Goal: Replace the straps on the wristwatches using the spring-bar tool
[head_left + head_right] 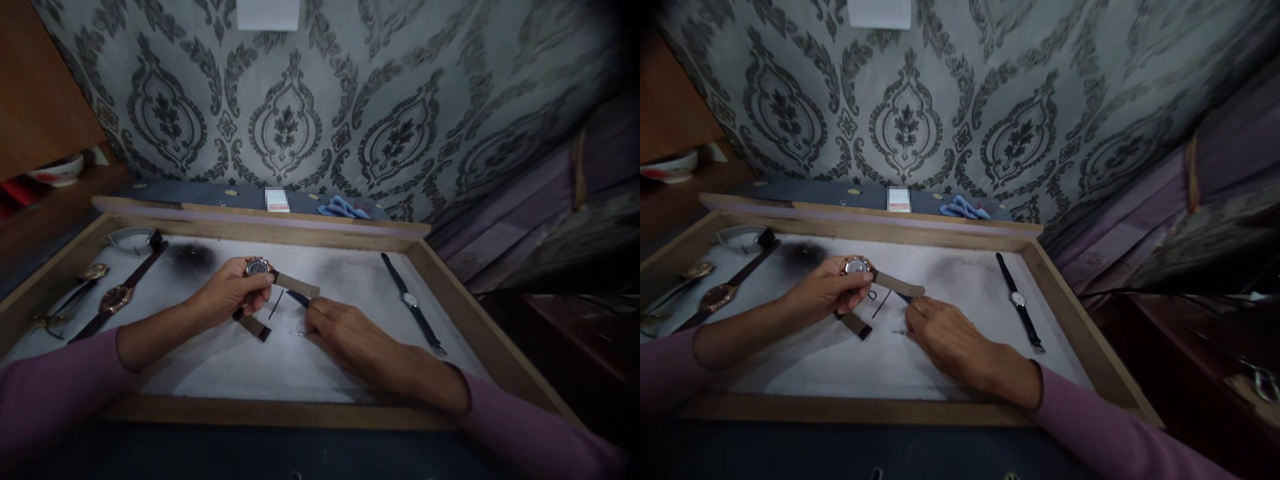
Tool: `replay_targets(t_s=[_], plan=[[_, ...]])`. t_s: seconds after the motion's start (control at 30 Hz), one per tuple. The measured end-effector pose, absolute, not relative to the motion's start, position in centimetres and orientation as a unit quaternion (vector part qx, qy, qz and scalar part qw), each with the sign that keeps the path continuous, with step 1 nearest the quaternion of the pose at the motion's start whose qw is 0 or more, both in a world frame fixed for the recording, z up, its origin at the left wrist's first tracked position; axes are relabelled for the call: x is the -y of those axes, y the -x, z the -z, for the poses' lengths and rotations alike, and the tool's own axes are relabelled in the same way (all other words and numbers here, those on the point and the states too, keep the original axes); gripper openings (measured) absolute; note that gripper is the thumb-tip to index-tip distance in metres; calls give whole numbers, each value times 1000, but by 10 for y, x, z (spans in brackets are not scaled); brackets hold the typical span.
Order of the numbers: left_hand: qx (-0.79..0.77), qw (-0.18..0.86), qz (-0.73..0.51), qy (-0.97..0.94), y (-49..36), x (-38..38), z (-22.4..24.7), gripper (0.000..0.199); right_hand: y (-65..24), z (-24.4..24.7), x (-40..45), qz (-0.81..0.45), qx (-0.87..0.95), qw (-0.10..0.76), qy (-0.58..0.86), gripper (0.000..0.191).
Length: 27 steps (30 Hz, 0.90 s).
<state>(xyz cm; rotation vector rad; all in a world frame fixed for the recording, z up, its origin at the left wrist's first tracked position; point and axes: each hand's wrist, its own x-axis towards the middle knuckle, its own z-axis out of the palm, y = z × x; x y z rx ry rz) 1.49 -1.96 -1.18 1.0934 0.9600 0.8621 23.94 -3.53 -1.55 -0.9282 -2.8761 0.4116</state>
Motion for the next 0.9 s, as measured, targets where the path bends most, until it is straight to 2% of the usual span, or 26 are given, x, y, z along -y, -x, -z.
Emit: replay_targets(t_s=[0.1, 0.17, 0.3, 0.37, 0.43, 0.9], plan=[[-418, 664, -383, -487, -14, 18, 14, 27, -242, 1, 39, -241, 930, 36, 275, 16], [-414, 664, -387, -489, -14, 18, 14, 27, -244, -10, 41, -339, 895, 64, 284, 10], [-414, 670, -383, -484, -15, 20, 14, 26, -238, -24, 33, -531, 748, 237, 320, 21], [-416, 671, -376, -484, -16, 21, 13, 26, -230, -26, 26, -535, 719, 281, 344, 30], [-418, 671, -371, -487, -17, 22, 12, 27, -221, -27, 21, -541, 704, 301, 349, 29], [-414, 666, -334, -523, -21, 30, 7, 27, -218, -12, 16, -630, 640, 297, 325, 28]])
